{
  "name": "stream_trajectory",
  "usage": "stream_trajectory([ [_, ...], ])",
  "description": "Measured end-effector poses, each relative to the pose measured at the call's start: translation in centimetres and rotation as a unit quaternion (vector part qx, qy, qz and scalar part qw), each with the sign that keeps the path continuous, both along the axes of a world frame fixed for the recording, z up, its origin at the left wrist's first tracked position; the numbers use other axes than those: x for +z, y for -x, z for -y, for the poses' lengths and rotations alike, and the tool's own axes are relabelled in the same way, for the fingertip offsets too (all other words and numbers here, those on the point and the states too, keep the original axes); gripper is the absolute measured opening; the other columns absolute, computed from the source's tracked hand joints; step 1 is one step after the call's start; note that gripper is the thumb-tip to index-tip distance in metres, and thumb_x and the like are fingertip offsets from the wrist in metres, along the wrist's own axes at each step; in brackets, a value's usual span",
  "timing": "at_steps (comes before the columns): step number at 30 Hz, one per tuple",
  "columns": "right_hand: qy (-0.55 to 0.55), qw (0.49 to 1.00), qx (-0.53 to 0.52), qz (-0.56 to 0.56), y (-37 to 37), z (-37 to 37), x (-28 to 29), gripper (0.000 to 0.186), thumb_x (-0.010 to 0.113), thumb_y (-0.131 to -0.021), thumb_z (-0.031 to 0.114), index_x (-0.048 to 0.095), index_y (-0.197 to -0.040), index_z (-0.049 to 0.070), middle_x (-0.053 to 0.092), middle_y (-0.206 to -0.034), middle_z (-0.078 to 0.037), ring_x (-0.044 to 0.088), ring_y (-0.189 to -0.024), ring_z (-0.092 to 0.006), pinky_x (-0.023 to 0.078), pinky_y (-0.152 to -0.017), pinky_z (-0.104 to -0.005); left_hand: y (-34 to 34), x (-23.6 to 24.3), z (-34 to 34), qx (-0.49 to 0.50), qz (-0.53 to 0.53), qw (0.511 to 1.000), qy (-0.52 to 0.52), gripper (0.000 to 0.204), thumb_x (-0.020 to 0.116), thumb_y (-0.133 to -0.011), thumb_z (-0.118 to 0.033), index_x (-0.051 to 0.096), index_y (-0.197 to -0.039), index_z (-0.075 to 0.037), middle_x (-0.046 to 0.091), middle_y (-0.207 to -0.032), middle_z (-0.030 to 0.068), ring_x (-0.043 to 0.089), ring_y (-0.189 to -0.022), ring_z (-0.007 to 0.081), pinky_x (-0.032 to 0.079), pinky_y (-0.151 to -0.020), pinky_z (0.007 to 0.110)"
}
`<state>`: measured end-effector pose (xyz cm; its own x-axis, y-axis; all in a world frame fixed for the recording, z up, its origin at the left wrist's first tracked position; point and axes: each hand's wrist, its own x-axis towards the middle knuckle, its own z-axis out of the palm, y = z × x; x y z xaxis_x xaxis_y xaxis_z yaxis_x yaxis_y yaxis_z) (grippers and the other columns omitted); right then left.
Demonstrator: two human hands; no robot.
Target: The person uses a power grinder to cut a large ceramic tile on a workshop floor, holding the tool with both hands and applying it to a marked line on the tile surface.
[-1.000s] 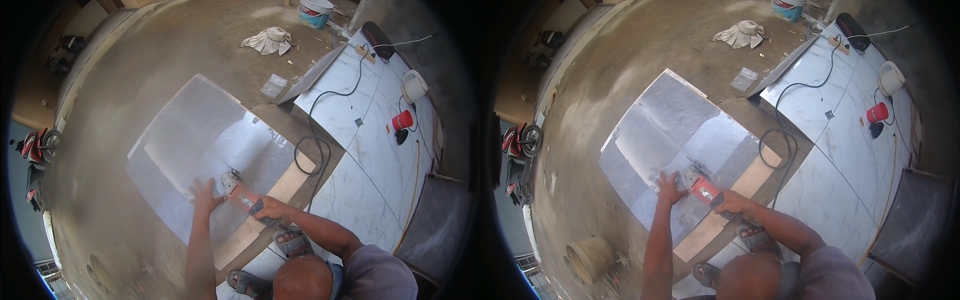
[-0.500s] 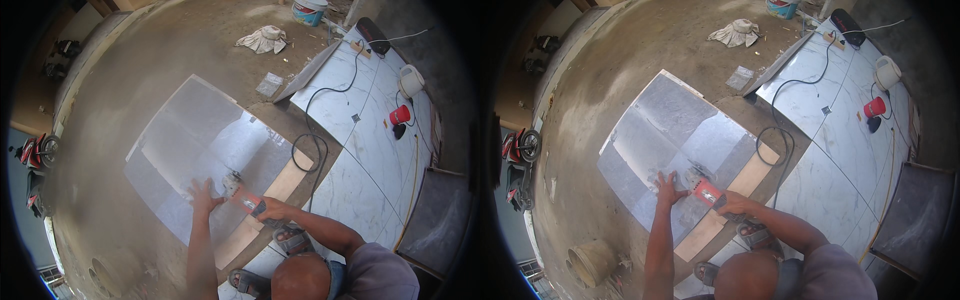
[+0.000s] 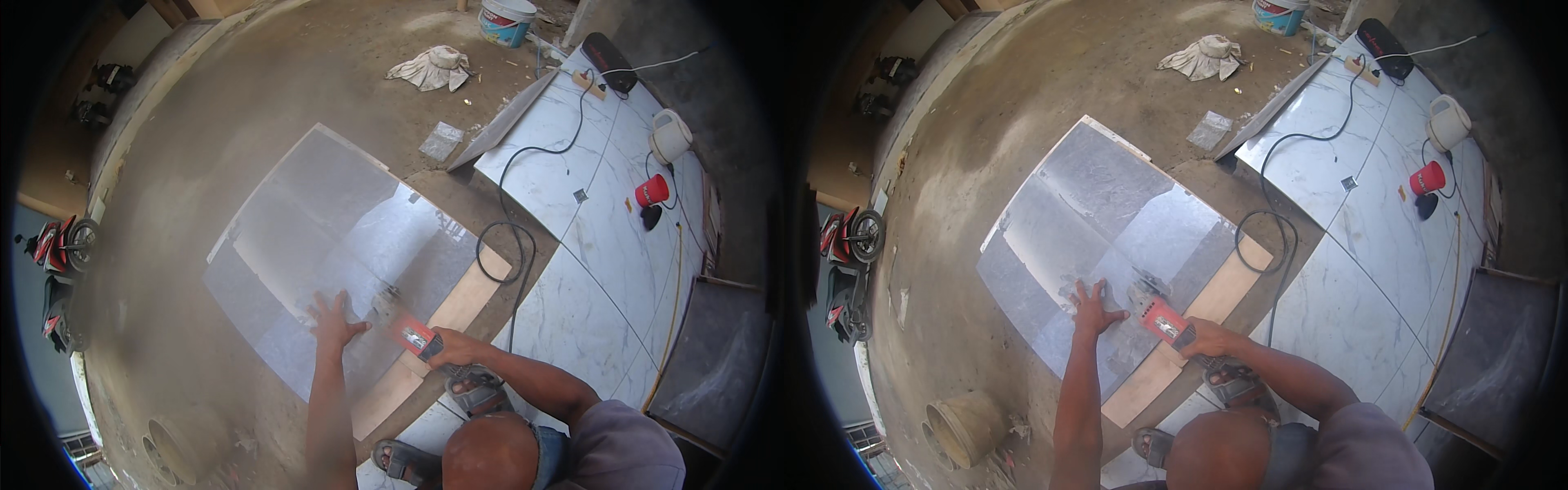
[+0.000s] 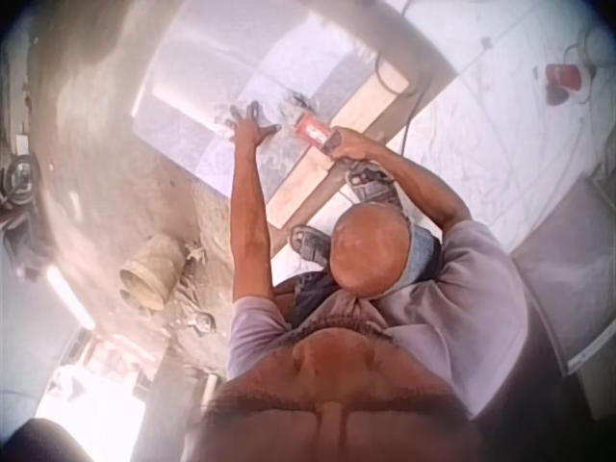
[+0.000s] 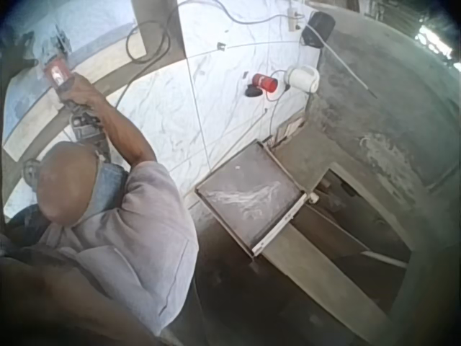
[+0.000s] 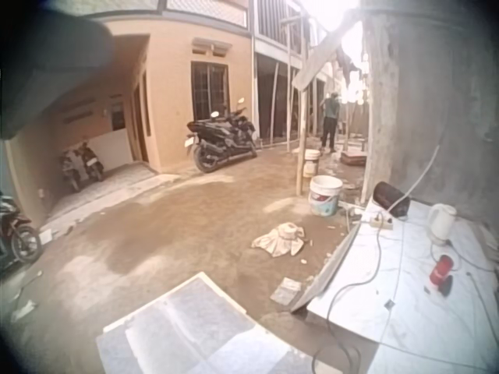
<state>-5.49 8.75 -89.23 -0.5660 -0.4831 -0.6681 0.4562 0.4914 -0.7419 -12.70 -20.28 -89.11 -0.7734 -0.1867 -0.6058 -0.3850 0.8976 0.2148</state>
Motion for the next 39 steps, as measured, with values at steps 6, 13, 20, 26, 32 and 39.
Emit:
stream_trajectory([
  [6, 0.016, 1.000, 0.005, -0.010, -0.9, -0.6, -0.8, 0.073, 0.082, -0.068, 0.031, 0.055, -0.126, -0.005, 0.065, -0.112, -0.018, 0.063, -0.105, -0.0269, 0.048, -0.094, -0.0358, 0.0, 0.1, 0.2, -0.002, -0.001, 1.000, 0.005, 0.111, 0.095, -0.058, -0.045, 0.038, -0.153, -0.034, 0.003, -0.168, 0.0201, 0.007, -0.150, 0.0553, 0.025, -0.109, 0.077],
  [13, 0.012, 1.000, 0.008, 0.007, -0.7, -1.0, 0.5, 0.076, 0.083, -0.069, 0.033, 0.054, -0.128, -0.005, 0.065, -0.114, -0.019, 0.063, -0.107, -0.0281, 0.048, -0.094, -0.0363, -0.1, -0.1, 0.1, -0.001, -0.001, 1.000, 0.006, 0.112, 0.095, -0.058, -0.044, 0.037, -0.153, -0.034, 0.003, -0.168, 0.0193, 0.007, -0.150, 0.0548, 0.026, -0.109, 0.077],
  [20, 0.014, 0.999, 0.026, 0.028, -0.7, -1.5, 1.7, 0.077, 0.084, -0.069, 0.033, 0.054, -0.128, -0.005, 0.065, -0.115, -0.020, 0.063, -0.108, -0.0282, 0.048, -0.095, -0.0366, 0.0, 0.3, -0.2, -0.003, 0.005, 1.000, 0.003, 0.111, 0.094, -0.059, -0.045, 0.037, -0.153, -0.034, 0.002, -0.168, 0.0192, 0.006, -0.150, 0.0548, 0.025, -0.109, 0.078],
  [26, 0.013, 0.999, 0.017, 0.028, -1.5, -2.0, 1.5, 0.075, 0.084, -0.069, 0.032, 0.054, -0.127, -0.005, 0.066, -0.114, -0.019, 0.063, -0.107, -0.0279, 0.048, -0.095, -0.0359, -0.2, -0.7, 0.3, -0.011, 0.000, 1.000, 0.019, 0.114, 0.095, -0.056, -0.048, 0.035, -0.152, -0.035, 0.002, -0.167, 0.0196, 0.006, -0.149, 0.0561, 0.031, -0.106, 0.078],
  [32, -0.008, 1.000, 0.019, 0.005, -2.7, -2.8, 0.9, 0.075, 0.083, -0.069, 0.035, 0.054, -0.127, -0.004, 0.066, -0.114, -0.021, 0.064, -0.108, -0.0308, 0.048, -0.095, -0.0366, -0.1, -0.1, 0.0, -0.005, 0.003, 1.000, 0.001, 0.112, 0.094, -0.058, -0.045, 0.035, -0.153, -0.034, 0.001, -0.168, 0.0192, 0.004, -0.150, 0.0544, 0.025, -0.109, 0.078],
  [39, -0.009, 1.000, 0.025, 0.015, -3.5, -3.5, 1.0, 0.072, 0.083, -0.070, 0.035, 0.057, -0.125, -0.004, 0.067, -0.114, -0.021, 0.065, -0.108, -0.0311, 0.049, -0.094, -0.0377, -0.1, 0.1, -0.2, 0.003, 0.003, 1.000, 0.000, 0.112, 0.094, -0.058, -0.044, 0.036, -0.153, -0.034, 0.002, -0.169, 0.0187, 0.003, -0.151, 0.0525, 0.023, -0.111, 0.077],
])
